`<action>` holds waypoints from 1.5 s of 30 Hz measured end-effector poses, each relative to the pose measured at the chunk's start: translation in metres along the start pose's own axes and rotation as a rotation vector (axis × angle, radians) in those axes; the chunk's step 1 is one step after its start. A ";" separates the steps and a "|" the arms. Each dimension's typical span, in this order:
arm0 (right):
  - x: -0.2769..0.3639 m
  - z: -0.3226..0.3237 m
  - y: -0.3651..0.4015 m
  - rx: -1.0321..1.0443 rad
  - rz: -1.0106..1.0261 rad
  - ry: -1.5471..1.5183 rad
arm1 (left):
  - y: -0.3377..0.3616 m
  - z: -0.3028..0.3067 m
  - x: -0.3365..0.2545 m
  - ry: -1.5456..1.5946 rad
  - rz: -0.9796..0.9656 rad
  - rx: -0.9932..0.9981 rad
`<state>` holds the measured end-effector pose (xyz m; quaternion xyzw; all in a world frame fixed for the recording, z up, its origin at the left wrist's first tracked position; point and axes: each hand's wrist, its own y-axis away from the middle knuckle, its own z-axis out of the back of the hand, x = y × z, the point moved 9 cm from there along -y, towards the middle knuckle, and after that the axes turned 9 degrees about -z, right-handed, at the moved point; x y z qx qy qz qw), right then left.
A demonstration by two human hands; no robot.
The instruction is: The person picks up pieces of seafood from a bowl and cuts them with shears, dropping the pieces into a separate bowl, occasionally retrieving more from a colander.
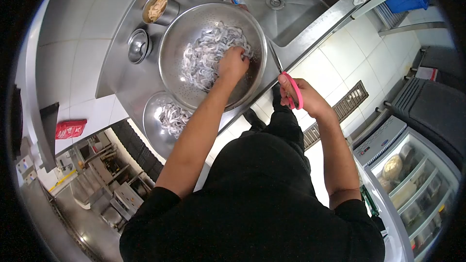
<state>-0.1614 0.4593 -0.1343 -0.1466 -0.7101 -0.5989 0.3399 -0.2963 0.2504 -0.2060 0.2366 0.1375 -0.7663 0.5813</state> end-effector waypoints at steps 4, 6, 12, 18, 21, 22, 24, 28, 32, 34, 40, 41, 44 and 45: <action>0.006 -0.002 0.003 -0.008 0.031 -0.006 | -0.002 0.008 0.001 0.005 0.061 0.108; 0.006 -0.001 0.006 -0.031 0.033 -0.013 | 0.005 0.014 0.010 0.099 0.118 0.110; 0.016 -0.013 0.009 -0.018 0.066 -0.006 | 0.053 0.043 0.053 0.798 0.431 0.167; 0.028 -0.050 0.011 0.122 0.057 0.049 | 0.084 0.073 0.072 1.069 0.481 0.153; 0.027 -0.074 0.011 0.126 0.002 0.072 | 0.090 0.087 0.074 1.197 0.468 0.078; 0.025 -0.085 0.010 0.169 -0.006 0.065 | 0.092 0.093 0.072 1.210 0.465 0.042; 0.018 -0.108 0.006 0.256 -0.024 0.049 | 0.097 0.105 0.069 1.142 0.439 0.016; -0.004 -0.164 -0.013 0.487 -0.062 -0.053 | 0.106 0.116 0.078 0.925 0.342 0.011; -0.004 -0.203 -0.020 0.561 0.007 -0.051 | 0.123 0.134 0.080 0.819 0.317 -0.029; 0.004 -0.219 -0.020 0.612 0.057 -0.047 | 0.134 0.143 0.082 0.878 0.334 -0.067; 0.009 -0.264 -0.037 0.659 0.065 -0.137 | 0.175 0.169 0.082 0.882 0.369 -0.033; 0.009 -0.269 -0.040 0.660 0.063 -0.111 | 0.182 0.170 0.083 0.867 0.367 -0.008; 0.010 -0.285 -0.041 0.648 0.082 -0.102 | 0.204 0.182 0.082 0.898 0.375 -0.039; 0.013 -0.289 -0.039 0.640 0.093 -0.110 | 0.210 0.183 0.086 0.909 0.366 -0.039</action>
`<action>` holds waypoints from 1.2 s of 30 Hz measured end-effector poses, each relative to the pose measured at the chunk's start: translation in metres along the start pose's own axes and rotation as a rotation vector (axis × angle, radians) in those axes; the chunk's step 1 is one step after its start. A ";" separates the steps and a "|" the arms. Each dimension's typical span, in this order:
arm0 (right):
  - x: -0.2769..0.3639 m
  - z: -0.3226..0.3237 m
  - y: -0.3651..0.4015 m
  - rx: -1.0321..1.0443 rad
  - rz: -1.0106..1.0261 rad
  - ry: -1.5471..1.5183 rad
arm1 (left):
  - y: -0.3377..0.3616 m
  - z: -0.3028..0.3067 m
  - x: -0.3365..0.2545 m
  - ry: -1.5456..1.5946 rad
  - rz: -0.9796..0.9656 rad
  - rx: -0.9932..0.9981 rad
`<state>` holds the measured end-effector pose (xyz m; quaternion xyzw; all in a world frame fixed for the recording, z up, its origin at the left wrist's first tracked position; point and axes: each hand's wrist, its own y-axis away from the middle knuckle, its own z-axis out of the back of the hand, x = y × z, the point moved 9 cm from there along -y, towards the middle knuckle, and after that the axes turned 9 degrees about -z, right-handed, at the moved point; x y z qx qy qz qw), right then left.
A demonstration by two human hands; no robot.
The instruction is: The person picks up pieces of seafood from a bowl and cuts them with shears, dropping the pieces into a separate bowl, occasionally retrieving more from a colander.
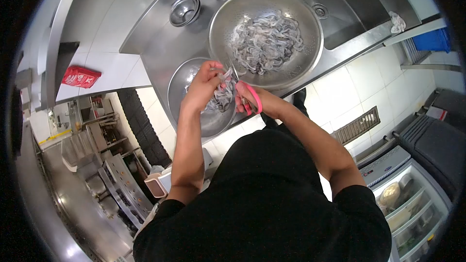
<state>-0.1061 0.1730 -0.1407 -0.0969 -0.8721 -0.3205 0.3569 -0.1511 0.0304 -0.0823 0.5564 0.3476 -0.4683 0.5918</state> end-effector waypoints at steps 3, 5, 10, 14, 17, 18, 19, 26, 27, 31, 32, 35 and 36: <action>0.004 -0.012 0.001 -0.008 -0.012 0.125 | 0.015 0.012 0.012 0.079 -0.007 0.028; 0.011 -0.022 0.005 -0.007 -0.017 0.202 | 0.024 0.014 0.013 0.192 -0.002 0.059; 0.022 -0.041 0.003 0.062 0.040 0.337 | 0.036 0.021 0.011 0.378 -0.074 0.061; 0.031 -0.056 0.009 0.132 0.058 0.320 | 0.049 0.016 0.003 0.618 -0.104 0.181; 0.037 -0.066 0.011 0.177 0.036 0.277 | 0.050 0.021 0.024 0.661 -0.121 0.184; 0.038 -0.069 0.011 0.190 0.017 0.257 | 0.050 0.022 0.026 0.639 -0.130 0.184; 0.038 -0.071 0.009 0.209 0.025 0.243 | 0.051 0.024 0.028 0.618 -0.139 0.184; 0.038 -0.087 -0.007 0.160 -0.036 0.144 | 0.061 0.048 0.028 0.244 -0.149 0.078; 0.037 -0.089 -0.008 0.149 -0.071 0.158 | 0.064 0.051 0.028 0.235 -0.144 0.071; 0.018 -0.091 -0.025 0.218 -0.128 0.194 | 0.070 0.064 0.039 0.199 -0.131 0.036; 0.017 -0.091 -0.027 0.209 -0.136 0.200 | 0.071 0.066 0.043 0.190 -0.129 0.028; 0.012 -0.089 -0.031 0.185 -0.156 0.173 | 0.075 0.070 0.049 0.166 -0.092 -0.024; 0.012 -0.088 -0.032 0.178 -0.161 0.158 | 0.075 0.072 0.052 0.148 -0.091 -0.036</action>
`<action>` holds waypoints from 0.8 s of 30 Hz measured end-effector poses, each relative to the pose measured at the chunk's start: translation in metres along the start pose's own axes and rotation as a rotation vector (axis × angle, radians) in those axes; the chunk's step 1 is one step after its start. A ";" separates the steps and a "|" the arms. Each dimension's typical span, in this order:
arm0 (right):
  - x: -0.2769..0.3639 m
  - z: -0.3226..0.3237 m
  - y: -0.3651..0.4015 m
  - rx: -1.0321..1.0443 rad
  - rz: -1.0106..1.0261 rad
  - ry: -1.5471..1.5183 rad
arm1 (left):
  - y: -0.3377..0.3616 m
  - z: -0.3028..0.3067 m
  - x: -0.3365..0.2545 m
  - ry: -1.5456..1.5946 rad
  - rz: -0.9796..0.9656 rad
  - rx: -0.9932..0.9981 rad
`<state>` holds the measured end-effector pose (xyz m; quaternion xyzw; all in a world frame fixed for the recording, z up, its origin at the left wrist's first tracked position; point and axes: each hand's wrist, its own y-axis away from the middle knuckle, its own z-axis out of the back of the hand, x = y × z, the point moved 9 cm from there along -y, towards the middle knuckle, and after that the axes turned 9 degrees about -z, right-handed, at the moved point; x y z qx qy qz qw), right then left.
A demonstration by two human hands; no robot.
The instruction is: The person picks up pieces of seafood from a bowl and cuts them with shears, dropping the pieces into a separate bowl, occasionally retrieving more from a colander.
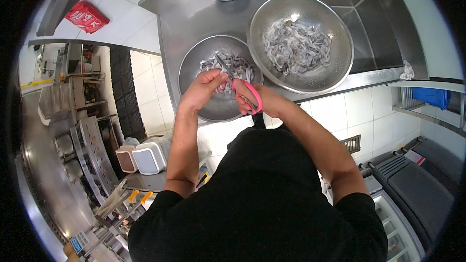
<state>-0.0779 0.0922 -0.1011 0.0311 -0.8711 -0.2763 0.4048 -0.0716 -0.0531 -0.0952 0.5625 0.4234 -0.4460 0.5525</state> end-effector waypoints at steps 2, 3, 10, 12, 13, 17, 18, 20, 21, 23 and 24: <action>-0.002 0.004 -0.001 -0.044 -0.021 -0.001 | -0.001 0.004 0.005 -0.038 0.000 -0.022; -0.002 0.004 -0.001 -0.065 -0.032 -0.002 | 0.000 0.006 0.008 -0.123 0.015 -0.026; 0.003 0.029 0.009 -0.227 -0.016 0.048 | 0.008 0.023 0.012 -0.511 -0.016 -0.130; -0.007 0.033 0.007 -0.216 -0.067 0.087 | 0.012 0.025 0.006 -0.539 -0.053 -0.188; -0.011 0.032 0.009 -0.208 -0.093 0.131 | 0.015 0.025 0.005 -0.522 -0.038 -0.217; -0.025 0.022 0.018 -0.137 -0.160 0.327 | 0.016 0.021 -0.005 -0.444 0.013 -0.192; -0.028 0.019 0.020 -0.109 -0.169 0.381 | 0.017 0.020 -0.012 -0.469 0.004 -0.203; -0.030 0.018 0.023 -0.097 -0.188 0.438 | 0.018 0.018 -0.023 -0.519 -0.016 -0.226; -0.032 0.018 0.025 -0.091 -0.197 0.466 | 0.018 0.017 -0.023 -0.492 -0.031 -0.229; -0.036 0.018 0.027 -0.084 -0.209 0.455 | 0.017 0.015 -0.023 -0.438 -0.061 -0.233; -0.038 0.018 0.028 -0.081 -0.215 0.450 | 0.016 0.014 -0.023 -0.378 -0.080 -0.228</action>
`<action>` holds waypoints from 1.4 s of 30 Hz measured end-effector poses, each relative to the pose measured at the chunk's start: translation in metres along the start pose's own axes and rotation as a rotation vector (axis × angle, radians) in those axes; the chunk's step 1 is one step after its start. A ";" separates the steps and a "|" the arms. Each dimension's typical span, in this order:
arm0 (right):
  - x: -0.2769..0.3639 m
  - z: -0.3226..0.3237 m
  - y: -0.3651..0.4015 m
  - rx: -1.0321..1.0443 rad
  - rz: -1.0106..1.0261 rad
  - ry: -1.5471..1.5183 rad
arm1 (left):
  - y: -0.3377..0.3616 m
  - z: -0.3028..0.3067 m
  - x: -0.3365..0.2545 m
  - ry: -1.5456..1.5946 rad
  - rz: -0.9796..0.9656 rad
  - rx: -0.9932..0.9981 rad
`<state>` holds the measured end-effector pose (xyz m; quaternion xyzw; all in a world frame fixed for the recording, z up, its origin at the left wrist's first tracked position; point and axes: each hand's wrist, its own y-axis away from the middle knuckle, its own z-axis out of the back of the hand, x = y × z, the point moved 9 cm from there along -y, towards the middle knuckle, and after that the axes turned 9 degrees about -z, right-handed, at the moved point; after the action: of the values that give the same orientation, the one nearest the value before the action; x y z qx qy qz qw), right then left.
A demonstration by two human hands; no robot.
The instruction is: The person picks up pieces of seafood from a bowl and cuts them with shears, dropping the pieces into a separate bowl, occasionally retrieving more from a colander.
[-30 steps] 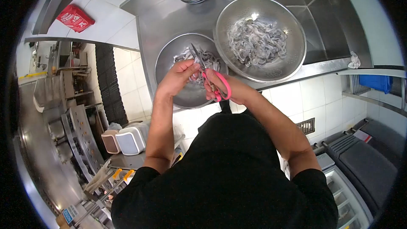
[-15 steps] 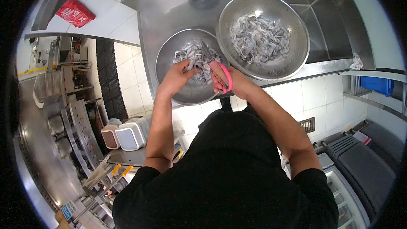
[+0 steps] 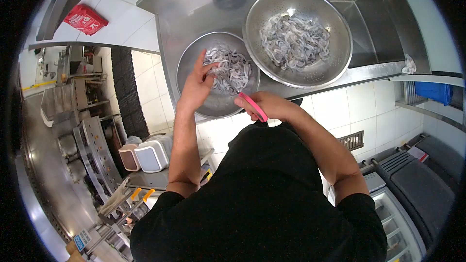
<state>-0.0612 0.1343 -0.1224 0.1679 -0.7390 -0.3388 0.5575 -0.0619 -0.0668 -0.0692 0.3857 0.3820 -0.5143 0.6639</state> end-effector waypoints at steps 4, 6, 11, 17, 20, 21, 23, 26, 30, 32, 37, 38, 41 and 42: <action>0.002 -0.001 0.002 -0.013 0.044 -0.066 | -0.001 -0.007 0.000 0.209 -0.006 0.006; 0.006 -0.002 0.004 -0.005 0.066 -0.124 | -0.001 -0.011 -0.001 0.275 -0.009 0.011; 0.012 0.003 0.009 -0.044 0.085 -0.126 | -0.002 -0.018 0.002 0.376 -0.065 -0.013; 0.023 0.007 0.011 -0.076 0.110 -0.130 | -0.003 -0.015 0.019 0.360 0.018 -0.138; 0.014 0.012 0.003 -0.122 0.056 -0.210 | -0.003 -0.019 0.048 0.444 0.156 -0.210; 0.007 0.014 -0.003 -0.136 0.025 -0.249 | 0.001 -0.021 0.063 0.418 0.201 -0.224; -0.007 0.016 -0.011 -0.144 -0.030 -0.233 | 0.006 -0.028 0.091 0.367 0.285 -0.247; -0.019 0.014 -0.011 -0.107 -0.103 -0.119 | 0.017 -0.034 0.087 0.472 0.429 -0.270; -0.024 0.017 -0.002 -0.181 -0.145 0.054 | 0.019 -0.036 0.090 0.515 0.456 -0.309; -0.018 0.014 0.006 -0.153 -0.139 0.097 | 0.019 -0.035 0.091 0.516 0.424 -0.317; -0.008 0.012 0.017 -0.130 -0.127 0.227 | 0.016 -0.032 0.074 0.459 0.334 -0.300; -0.008 0.012 0.015 -0.135 -0.126 0.226 | 0.014 -0.032 0.070 0.451 0.318 -0.295; -0.005 0.017 0.011 -0.153 -0.105 0.246 | 0.015 -0.032 0.051 0.389 0.305 -0.258; -0.002 0.017 0.010 -0.157 -0.094 0.257 | 0.015 -0.032 0.047 0.374 0.299 -0.251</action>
<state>-0.0753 0.1483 -0.1200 0.2002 -0.6240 -0.3970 0.6426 -0.0424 -0.0537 -0.1232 0.4406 0.4977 -0.2789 0.6931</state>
